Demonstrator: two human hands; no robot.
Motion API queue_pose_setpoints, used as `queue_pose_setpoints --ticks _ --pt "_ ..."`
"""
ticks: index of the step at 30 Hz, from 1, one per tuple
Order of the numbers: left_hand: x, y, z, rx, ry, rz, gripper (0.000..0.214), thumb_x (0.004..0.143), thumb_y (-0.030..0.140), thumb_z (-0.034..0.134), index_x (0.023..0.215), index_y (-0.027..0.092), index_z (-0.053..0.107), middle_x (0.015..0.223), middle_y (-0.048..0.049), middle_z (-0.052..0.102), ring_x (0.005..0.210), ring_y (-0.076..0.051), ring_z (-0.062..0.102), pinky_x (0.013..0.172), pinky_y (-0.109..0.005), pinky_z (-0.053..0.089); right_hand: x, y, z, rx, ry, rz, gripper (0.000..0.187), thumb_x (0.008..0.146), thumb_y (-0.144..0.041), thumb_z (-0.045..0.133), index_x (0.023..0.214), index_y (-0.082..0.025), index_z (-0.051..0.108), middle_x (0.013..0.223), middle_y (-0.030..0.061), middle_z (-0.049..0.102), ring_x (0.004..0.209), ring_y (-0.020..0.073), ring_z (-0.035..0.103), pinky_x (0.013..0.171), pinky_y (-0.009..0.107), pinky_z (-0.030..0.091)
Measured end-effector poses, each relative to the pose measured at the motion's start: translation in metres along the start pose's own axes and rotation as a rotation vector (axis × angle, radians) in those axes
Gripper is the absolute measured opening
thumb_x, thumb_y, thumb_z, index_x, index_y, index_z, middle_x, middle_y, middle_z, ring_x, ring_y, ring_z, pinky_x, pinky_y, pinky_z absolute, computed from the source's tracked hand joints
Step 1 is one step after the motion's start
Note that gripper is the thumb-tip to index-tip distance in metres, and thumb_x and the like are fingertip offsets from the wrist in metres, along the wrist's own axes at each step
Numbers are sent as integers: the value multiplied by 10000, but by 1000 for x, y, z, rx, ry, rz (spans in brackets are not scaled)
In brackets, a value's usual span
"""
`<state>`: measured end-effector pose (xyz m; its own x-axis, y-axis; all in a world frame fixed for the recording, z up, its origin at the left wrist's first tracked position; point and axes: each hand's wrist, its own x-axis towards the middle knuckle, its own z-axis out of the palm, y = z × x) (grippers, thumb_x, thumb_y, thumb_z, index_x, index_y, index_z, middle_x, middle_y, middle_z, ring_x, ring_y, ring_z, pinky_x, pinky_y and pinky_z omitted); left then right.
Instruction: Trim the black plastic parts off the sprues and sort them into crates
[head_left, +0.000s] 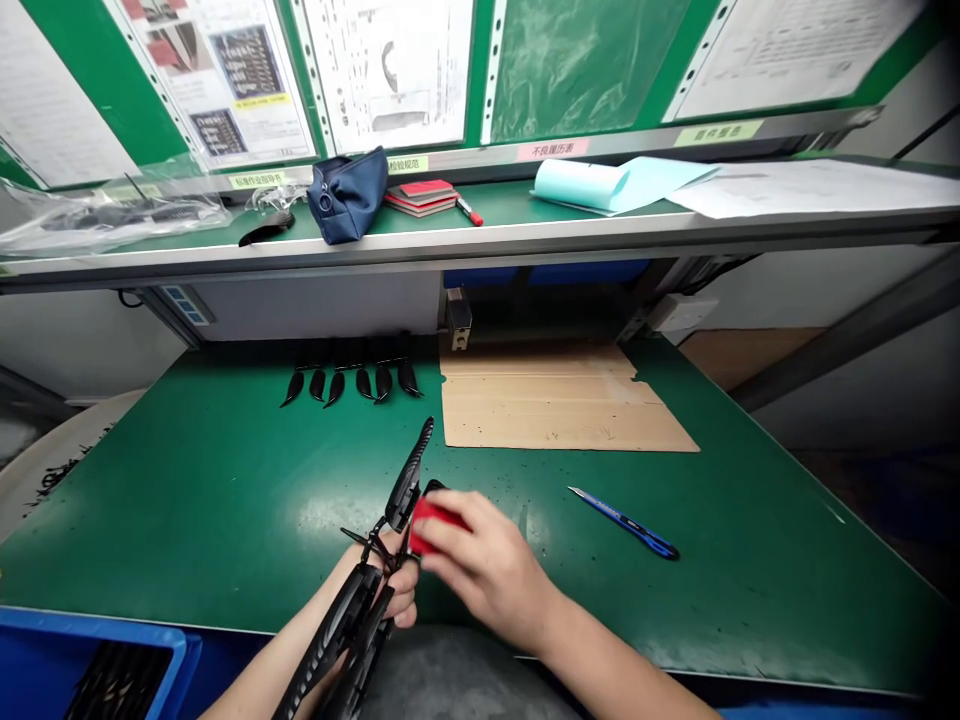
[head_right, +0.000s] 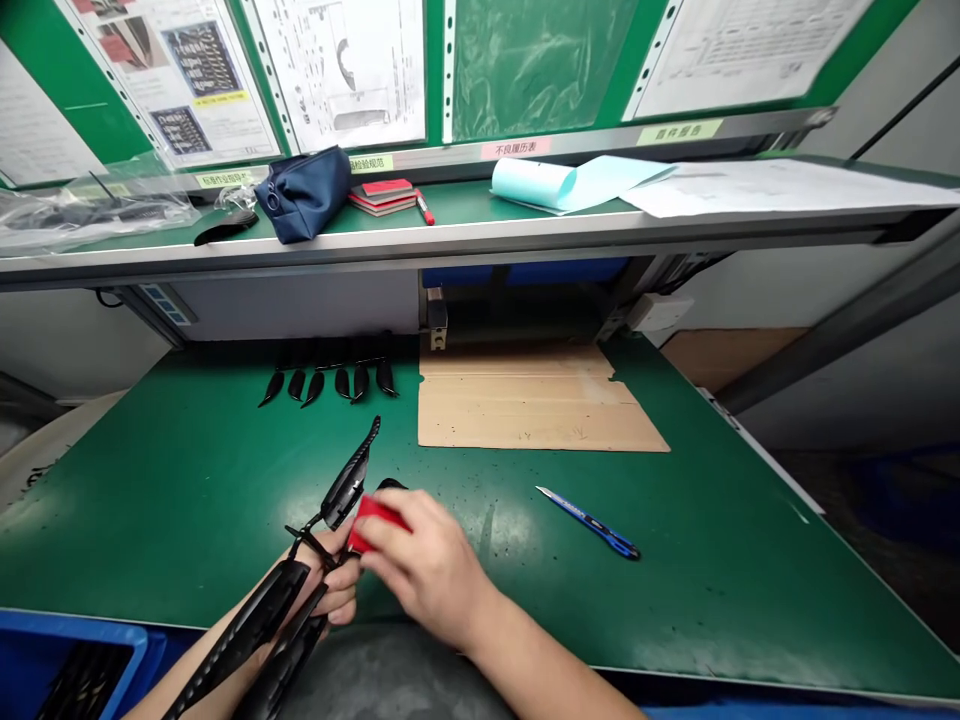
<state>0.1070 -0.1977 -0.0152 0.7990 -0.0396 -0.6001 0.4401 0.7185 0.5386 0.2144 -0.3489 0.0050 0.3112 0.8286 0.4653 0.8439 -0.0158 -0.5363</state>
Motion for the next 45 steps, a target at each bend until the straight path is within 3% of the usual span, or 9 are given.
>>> queue_pose_setpoints --ticks 6,17,19,22,24,29,33,39,45 --pt "2 7 12 -10 10 -10 287 871 431 497 726 186 469 417 100 388 290 -29 213 397 -213 268 2 13 -5 15 -19 -3 289 895 -258 551 1183 -252 581 1216 96 536 998 209 521 831 359 481" --pt "19 12 4 -10 -14 -1 276 863 451 513 820 179 532 424 106 365 297 -36 209 414 -229 260 10 34 -4 60 -15 -42 276 891 -245 528 1158 -244 597 1254 106 539 1057 233 523 867 396 479" --pt "19 15 4 -16 -41 14 276 874 429 507 905 162 570 433 104 371 302 -35 210 415 -231 247 12 45 -4 141 90 124 244 923 -280 470 1123 -240 606 1177 99 588 1033 228 550 869 397 482" --pt "21 19 0 -10 -99 10 383 874 447 513 1094 139 573 424 106 378 285 -44 216 403 -240 239 12 50 -3 461 321 606 316 975 -390 324 1097 -213 556 824 51 630 729 170 603 665 316 524" --pt "24 20 -3 1 -110 16 426 843 478 554 1110 146 572 411 109 375 272 -48 227 394 -241 242 11 39 0 724 316 720 338 958 -469 348 1120 -214 499 722 8 588 584 139 556 523 260 486" --pt "26 21 -1 78 -53 41 319 778 471 637 868 169 595 427 99 378 297 -39 273 416 -241 270 15 21 15 816 65 618 227 867 -422 570 913 -201 543 745 -4 582 616 116 537 545 227 455" --pt "22 22 1 95 -49 33 433 765 481 642 1047 158 583 425 106 376 298 -47 280 410 -245 267 20 44 15 567 276 781 209 908 -396 501 913 -193 549 624 -31 520 535 117 487 494 233 414" --pt "21 21 2 99 -67 34 451 811 434 601 1130 116 575 425 106 361 298 -43 275 412 -246 273 14 40 16 403 270 302 208 906 -191 483 1060 -232 615 951 52 527 815 153 560 721 289 495" --pt "20 16 3 79 -57 19 295 791 437 618 889 159 606 400 109 339 284 -39 219 383 -236 247 11 31 8 504 159 328 198 912 -197 492 1020 -225 655 899 46 539 796 147 566 709 291 512"
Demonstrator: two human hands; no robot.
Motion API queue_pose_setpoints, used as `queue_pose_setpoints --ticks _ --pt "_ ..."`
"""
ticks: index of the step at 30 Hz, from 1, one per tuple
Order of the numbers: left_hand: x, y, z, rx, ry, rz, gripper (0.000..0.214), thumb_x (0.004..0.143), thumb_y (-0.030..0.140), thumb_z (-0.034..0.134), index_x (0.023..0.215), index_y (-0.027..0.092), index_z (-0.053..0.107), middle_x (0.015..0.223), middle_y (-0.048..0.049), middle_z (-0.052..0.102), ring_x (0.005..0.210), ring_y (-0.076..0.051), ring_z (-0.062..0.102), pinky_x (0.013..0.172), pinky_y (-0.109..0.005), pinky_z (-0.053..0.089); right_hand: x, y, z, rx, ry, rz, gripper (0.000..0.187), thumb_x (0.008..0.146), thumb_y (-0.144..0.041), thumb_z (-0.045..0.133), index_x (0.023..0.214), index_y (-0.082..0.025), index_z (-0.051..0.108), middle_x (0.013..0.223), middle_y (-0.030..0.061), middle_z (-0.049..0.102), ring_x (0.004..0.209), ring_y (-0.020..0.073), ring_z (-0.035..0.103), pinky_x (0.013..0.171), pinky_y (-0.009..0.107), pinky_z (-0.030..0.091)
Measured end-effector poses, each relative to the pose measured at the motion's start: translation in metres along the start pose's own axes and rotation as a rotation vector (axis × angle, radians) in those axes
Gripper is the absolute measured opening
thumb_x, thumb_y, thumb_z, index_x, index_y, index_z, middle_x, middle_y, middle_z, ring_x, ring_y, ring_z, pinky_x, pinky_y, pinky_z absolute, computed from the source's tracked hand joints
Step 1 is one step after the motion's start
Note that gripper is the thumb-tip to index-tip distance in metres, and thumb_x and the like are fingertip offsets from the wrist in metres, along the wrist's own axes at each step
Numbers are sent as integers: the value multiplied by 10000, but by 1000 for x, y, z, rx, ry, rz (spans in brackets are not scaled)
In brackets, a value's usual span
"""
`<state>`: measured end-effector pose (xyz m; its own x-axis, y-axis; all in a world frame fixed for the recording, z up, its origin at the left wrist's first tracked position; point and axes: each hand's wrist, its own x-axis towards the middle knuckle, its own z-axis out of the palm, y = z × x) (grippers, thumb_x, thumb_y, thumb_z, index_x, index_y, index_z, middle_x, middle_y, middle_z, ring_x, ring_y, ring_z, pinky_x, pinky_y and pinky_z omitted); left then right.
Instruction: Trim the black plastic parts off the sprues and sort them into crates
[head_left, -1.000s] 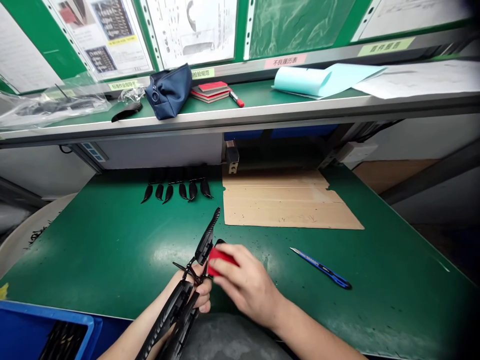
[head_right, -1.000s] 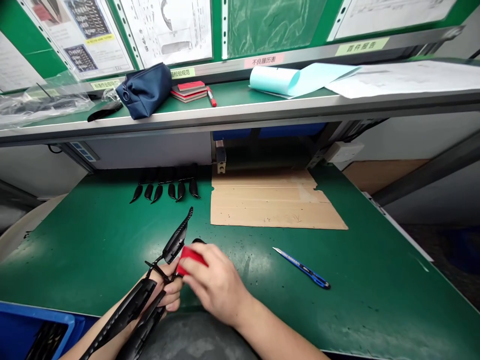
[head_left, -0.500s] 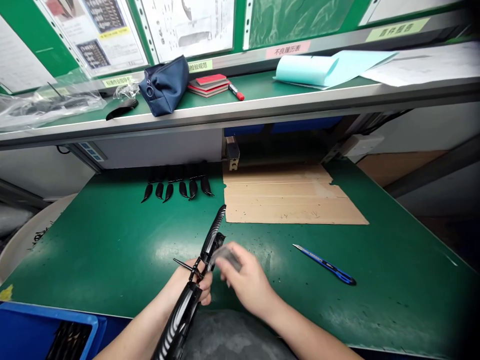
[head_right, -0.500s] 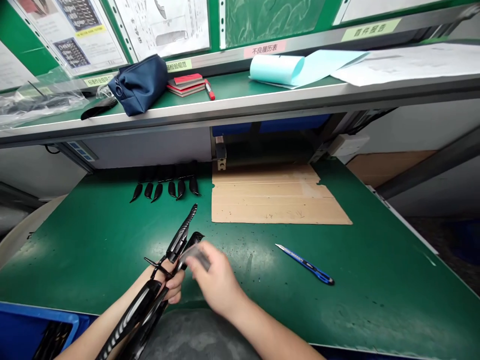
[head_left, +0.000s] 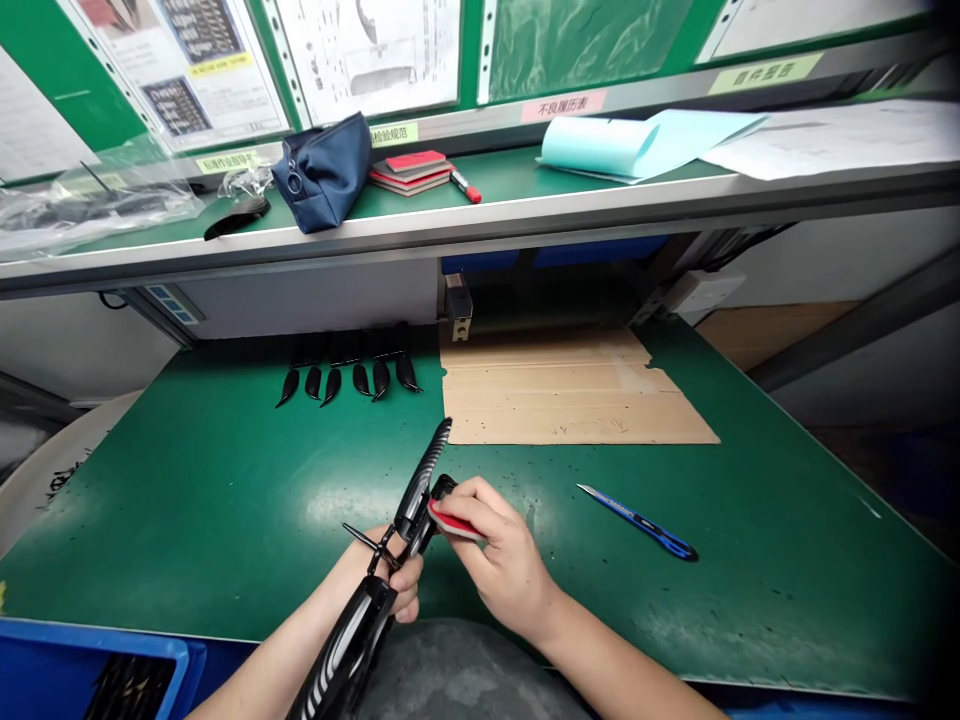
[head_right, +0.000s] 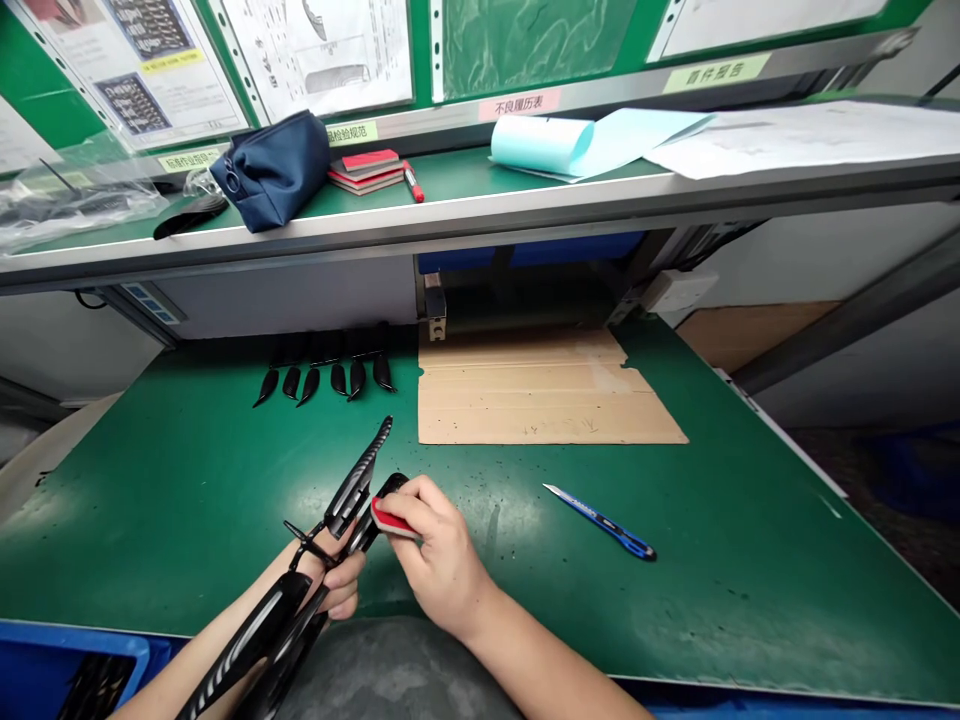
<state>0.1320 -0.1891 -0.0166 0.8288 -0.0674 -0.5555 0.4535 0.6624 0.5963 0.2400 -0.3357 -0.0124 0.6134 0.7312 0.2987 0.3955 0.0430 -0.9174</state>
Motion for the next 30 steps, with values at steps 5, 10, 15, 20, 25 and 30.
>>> queue_pose_setpoints --ticks 5,10,15,20,25,30 --pt "1 0 3 25 -23 -30 358 768 485 644 940 173 615 423 104 351 302 -40 220 406 -243 258 3 -6 -12 102 27 97 159 914 -247 518 986 -217 657 917 46 563 821 149 588 727 292 524" --pt "-8 24 2 103 40 101 483 766 574 599 1033 172 604 454 97 345 368 -54 241 437 -232 244 -4 3 -16 -61 -194 32 164 914 -215 501 981 -237 649 891 32 557 794 141 566 722 290 490" --pt "-29 58 -11 759 274 301 583 852 525 510 1341 210 474 613 54 430 536 -101 344 520 -233 242 -2 25 -42 -468 -262 103 355 817 -234 636 1161 -272 556 1063 52 560 1001 220 535 907 430 441" --pt "-24 56 -4 1263 309 256 720 827 498 552 1448 226 313 582 58 490 574 -156 442 556 -246 264 25 6 -42 -547 -285 -67 273 865 -320 590 1129 -261 553 1077 51 573 1033 206 522 917 385 413" --pt "-10 48 19 1319 213 377 632 824 448 578 1396 278 369 646 43 585 620 -172 497 580 -248 264 39 -8 -11 -816 -569 -146 239 714 -329 721 879 -212 593 791 15 618 739 196 579 716 328 409" --pt "-7 45 10 1327 280 425 391 854 544 469 681 199 534 556 33 447 547 -135 353 537 -261 183 34 16 1 -702 -415 -50 182 655 -122 575 804 -222 543 746 -24 616 679 148 568 610 241 357"
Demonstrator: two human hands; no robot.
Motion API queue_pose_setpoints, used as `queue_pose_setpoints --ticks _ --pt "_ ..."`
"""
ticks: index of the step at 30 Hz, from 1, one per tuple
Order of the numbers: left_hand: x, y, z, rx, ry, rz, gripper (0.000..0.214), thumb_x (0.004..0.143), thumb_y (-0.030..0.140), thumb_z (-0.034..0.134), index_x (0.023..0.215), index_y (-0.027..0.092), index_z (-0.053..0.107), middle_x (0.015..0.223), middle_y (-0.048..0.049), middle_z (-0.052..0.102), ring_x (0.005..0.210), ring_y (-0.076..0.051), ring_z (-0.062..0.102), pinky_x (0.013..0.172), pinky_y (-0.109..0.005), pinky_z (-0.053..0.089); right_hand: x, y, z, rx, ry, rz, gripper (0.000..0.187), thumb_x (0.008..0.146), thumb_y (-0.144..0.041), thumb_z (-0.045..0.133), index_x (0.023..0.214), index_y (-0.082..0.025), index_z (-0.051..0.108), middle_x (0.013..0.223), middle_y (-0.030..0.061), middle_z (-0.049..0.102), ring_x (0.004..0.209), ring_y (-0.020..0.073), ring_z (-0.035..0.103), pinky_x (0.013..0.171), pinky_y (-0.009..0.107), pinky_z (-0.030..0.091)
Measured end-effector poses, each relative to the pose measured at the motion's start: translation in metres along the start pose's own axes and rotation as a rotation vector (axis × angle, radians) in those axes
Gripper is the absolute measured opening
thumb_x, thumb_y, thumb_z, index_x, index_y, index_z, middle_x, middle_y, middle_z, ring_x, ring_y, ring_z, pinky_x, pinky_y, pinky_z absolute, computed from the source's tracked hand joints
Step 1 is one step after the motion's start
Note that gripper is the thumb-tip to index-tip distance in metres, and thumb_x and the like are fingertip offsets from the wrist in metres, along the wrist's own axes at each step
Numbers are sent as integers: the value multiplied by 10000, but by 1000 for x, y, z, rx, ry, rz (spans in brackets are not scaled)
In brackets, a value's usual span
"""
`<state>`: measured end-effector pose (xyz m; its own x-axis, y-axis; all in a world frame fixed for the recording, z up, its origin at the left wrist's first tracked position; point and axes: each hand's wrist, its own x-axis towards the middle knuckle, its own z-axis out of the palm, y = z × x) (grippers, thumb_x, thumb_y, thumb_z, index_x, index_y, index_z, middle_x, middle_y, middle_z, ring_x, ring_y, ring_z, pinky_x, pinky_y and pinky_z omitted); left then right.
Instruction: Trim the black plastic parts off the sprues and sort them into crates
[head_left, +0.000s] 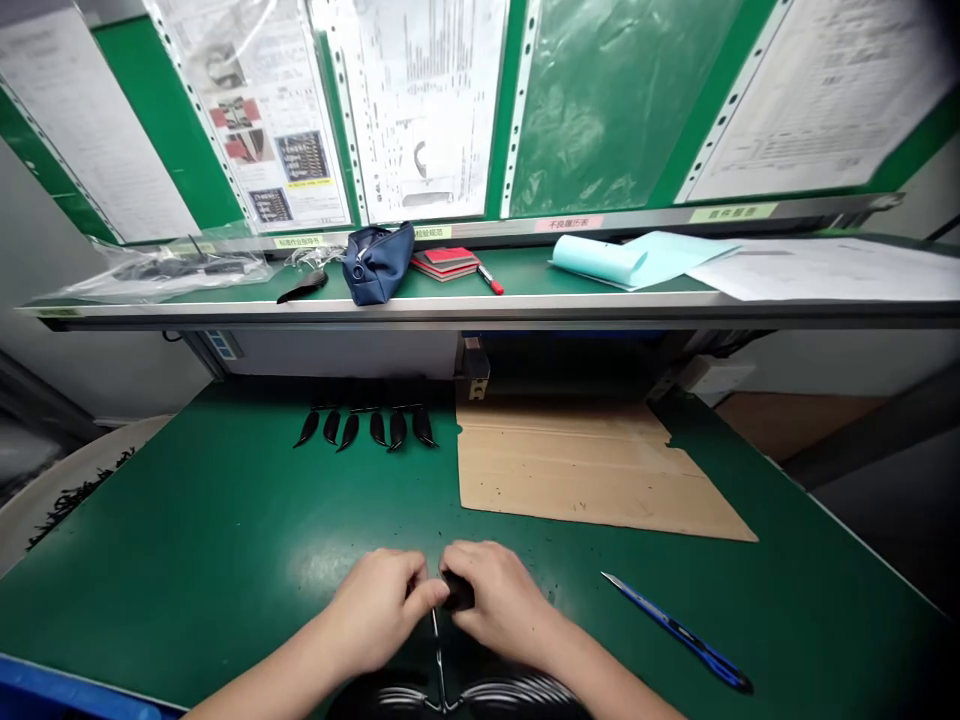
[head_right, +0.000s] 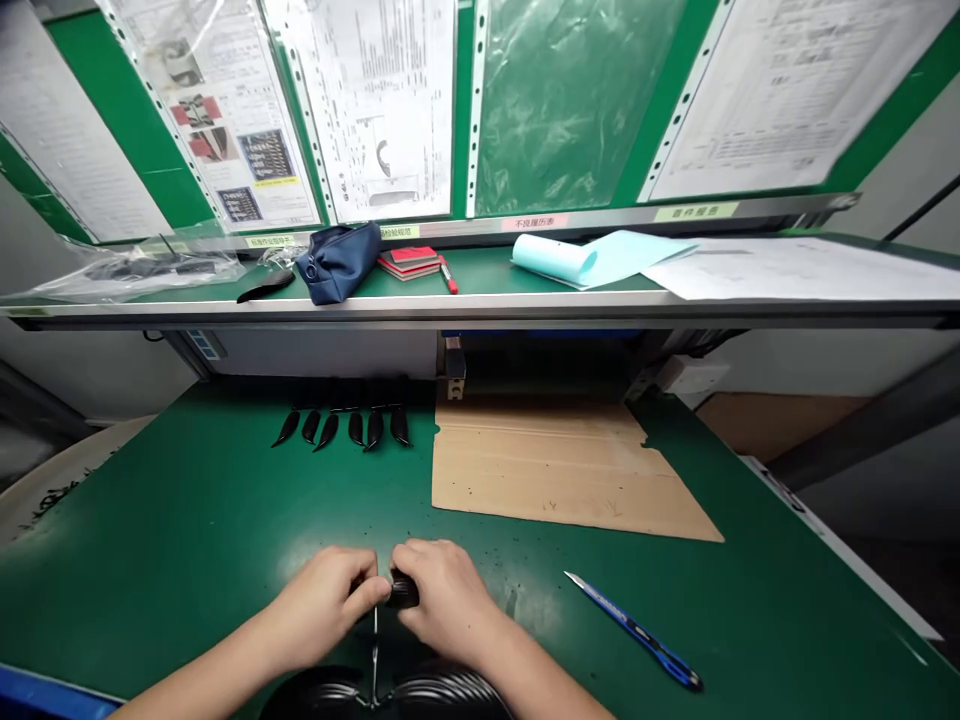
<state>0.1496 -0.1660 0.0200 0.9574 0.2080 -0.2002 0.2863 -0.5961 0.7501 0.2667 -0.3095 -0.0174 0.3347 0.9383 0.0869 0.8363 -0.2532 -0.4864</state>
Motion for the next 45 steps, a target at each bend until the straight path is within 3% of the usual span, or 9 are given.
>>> queue_pose_setpoints --ticks 3,10,14,17,25,35,38,41,45 --pt "0 -4 -12 -124 -161 39 478 905 545 328 608 197 466 557 46 332 522 -119 272 514 -256 173 3 1 4 95 56 2 189 646 -105 542 795 -222 533 749 -25 607 675 135 561 581 219 349" --pt "9 -3 -33 -55 -171 195 293 633 414 762 521 244 552 463 36 372 472 -130 226 557 -289 121 13 1 -39 -120 -299 -258 152 600 -149 676 693 -251 611 630 -47 597 599 149 559 549 250 324" --pt "7 -23 -35 -219 11 49 340 744 481 653 564 226 517 514 28 423 504 -141 285 551 -280 139 9 19 -54 37 111 131 48 794 -252 583 829 -242 614 817 -1 663 743 174 605 618 261 420" --pt "4 -38 -23 -384 173 -80 380 851 534 483 650 215 442 605 36 411 563 -136 318 550 -258 192 3 22 -37 124 318 345 182 894 -361 490 970 -239 601 932 41 665 826 203 623 683 311 476" --pt "-10 -39 44 -1083 158 -293 340 900 529 385 901 191 427 878 -70 607 742 -147 593 774 -311 446 11 3 23 90 26 232 473 868 -333 536 1319 -224 445 1137 90 635 993 255 609 836 337 454" --pt "-24 -97 -24 -255 576 -358 363 897 519 385 676 235 344 569 45 304 535 -152 276 541 -279 154 45 -15 56 9 -260 12 441 562 -385 841 929 -245 638 882 20 663 867 242 600 796 320 426" --pt "-34 -96 -35 -194 506 -367 382 904 522 350 659 230 325 585 45 312 555 -150 297 548 -276 170 47 -25 45 -78 -144 -55 642 541 -443 850 1087 -247 574 1058 63 599 995 275 521 867 382 396" --pt "-44 -80 -43 -200 299 -282 377 887 508 404 651 215 374 616 46 356 592 -138 325 563 -259 223 45 -33 24 -216 -47 -203 501 710 -271 730 1170 -255 533 1149 87 557 1077 278 479 916 415 362" --pt "-51 -57 -50 -225 -105 -14 323 891 435 438 668 202 432 637 48 379 620 -127 319 597 -249 258 36 -37 10 -37 -421 -383 286 725 -183 643 994 -281 640 925 -11 659 849 175 594 769 281 415"
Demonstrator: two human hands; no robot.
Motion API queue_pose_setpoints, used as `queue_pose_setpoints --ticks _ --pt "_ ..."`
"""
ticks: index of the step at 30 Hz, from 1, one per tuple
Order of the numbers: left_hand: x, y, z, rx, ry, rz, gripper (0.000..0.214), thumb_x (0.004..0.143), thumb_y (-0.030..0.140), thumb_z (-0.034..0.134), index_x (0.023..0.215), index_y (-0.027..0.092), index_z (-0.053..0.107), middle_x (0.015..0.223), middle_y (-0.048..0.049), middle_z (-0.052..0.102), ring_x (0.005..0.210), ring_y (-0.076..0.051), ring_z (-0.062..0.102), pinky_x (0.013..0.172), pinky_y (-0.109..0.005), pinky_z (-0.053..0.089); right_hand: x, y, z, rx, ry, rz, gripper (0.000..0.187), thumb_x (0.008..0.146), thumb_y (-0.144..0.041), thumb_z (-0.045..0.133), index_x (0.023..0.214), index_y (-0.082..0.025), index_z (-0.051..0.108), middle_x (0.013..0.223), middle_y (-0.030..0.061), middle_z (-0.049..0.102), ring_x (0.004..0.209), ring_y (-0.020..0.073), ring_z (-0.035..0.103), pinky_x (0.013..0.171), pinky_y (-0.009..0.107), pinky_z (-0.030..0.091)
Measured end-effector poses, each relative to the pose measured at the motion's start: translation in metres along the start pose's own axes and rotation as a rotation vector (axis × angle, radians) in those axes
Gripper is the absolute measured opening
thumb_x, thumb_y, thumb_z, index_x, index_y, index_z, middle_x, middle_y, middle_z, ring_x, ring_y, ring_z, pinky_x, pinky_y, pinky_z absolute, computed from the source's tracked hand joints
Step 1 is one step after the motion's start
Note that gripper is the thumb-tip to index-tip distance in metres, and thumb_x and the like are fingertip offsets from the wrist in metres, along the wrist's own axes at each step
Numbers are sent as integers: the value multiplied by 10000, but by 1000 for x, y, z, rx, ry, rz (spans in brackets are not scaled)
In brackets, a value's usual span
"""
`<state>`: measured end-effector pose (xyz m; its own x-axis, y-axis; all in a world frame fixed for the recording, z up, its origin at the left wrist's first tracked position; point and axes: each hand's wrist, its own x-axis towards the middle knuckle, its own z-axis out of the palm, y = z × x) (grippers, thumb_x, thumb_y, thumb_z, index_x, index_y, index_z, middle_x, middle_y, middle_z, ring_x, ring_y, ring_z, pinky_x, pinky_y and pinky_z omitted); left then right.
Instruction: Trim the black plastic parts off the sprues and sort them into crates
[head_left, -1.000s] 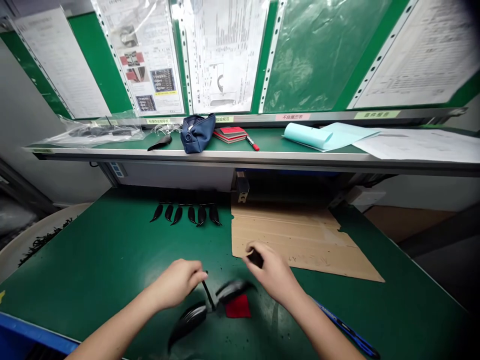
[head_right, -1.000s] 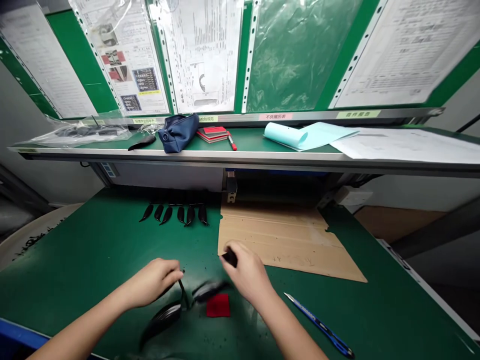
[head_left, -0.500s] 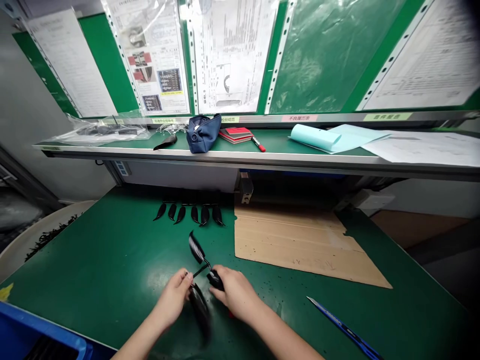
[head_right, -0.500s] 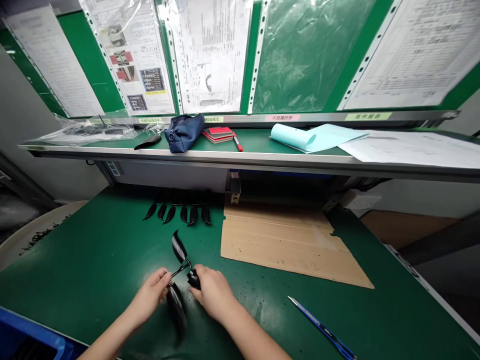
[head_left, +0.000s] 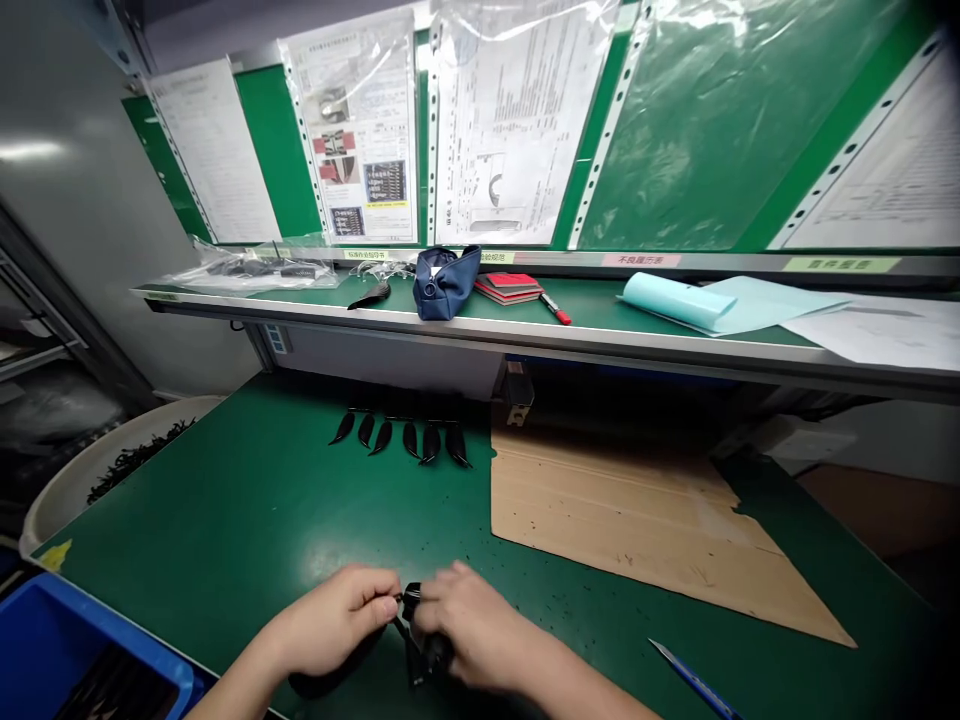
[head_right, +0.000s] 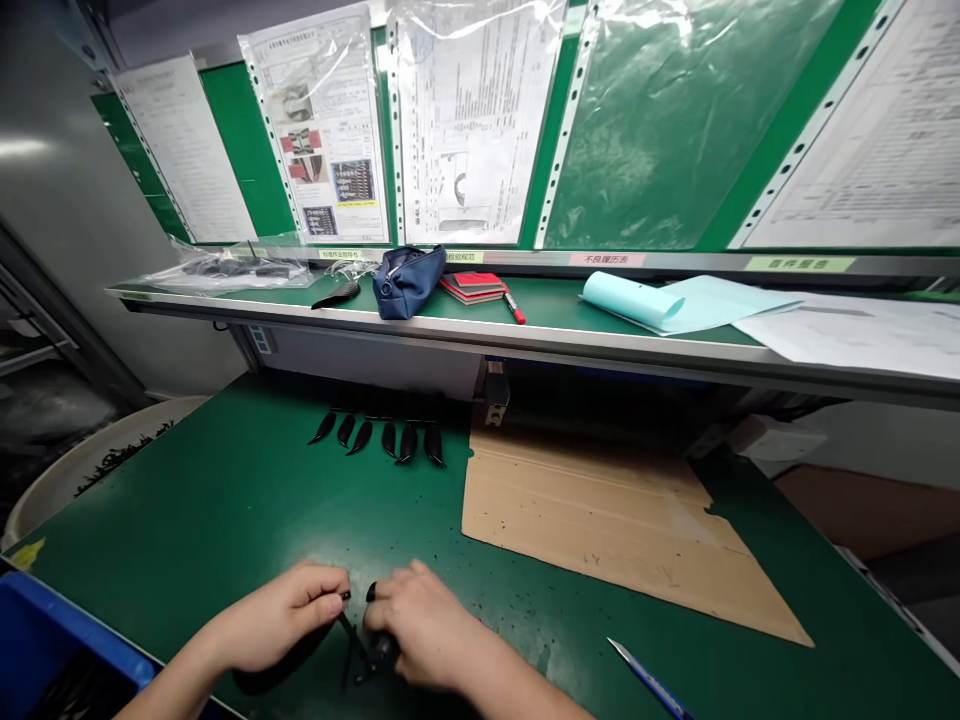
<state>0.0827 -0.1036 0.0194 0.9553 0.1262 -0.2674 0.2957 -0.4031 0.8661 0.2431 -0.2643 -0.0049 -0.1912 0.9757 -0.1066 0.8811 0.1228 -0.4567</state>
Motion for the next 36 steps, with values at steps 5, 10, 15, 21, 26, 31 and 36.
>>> queue_pose_setpoints --ticks 5,10,15,21,26,31,36 --pt "11 -14 16 -327 141 -138 355 767 510 612 653 186 524 623 34 463 602 -132 371 576 -251 265 -2 10 3 112 30 377 133 678 -138 655 762 -240 670 717 -35 686 677 157 626 681 245 402" --pt "30 -28 52 -503 525 -247 412 846 611 404 738 213 418 635 50 387 603 -129 383 589 -244 288 1 17 1 86 355 693 286 860 -343 544 1130 -253 577 979 51 691 833 195 647 685 262 432" --pt "31 -17 75 -864 399 -225 372 818 556 527 897 199 459 816 -32 605 745 -163 592 664 -266 391 0 -5 20 30 230 464 448 695 -369 749 1102 -278 586 983 23 689 857 234 660 696 281 456" --pt "34 -12 71 -873 445 -209 457 763 488 665 1071 157 602 1057 -111 664 1102 -235 561 944 -328 391 -1 -13 23 -74 176 444 492 693 -124 682 1163 -221 576 1032 93 672 887 285 645 830 405 433" --pt "36 -10 89 -1446 470 -122 340 839 445 590 990 144 629 1236 -157 612 1227 -252 510 1000 -362 414 -3 -3 15 331 246 223 427 757 -199 638 1168 -293 572 1102 9 663 976 202 625 824 282 443" --pt "41 -39 34 -1477 901 -415 230 841 360 613 924 149 574 1128 -142 637 999 -214 633 851 -353 493 6 17 27 242 379 634 418 817 -294 535 1232 -254 568 1176 105 641 1009 331 619 834 451 459" --pt "13 -69 -68 -1272 1201 -244 289 896 370 516 1100 170 557 1124 -71 609 964 -184 598 849 -376 471 18 13 38 996 354 672 619 713 -650 598 1226 -303 580 1265 74 604 1145 336 567 802 356 532"
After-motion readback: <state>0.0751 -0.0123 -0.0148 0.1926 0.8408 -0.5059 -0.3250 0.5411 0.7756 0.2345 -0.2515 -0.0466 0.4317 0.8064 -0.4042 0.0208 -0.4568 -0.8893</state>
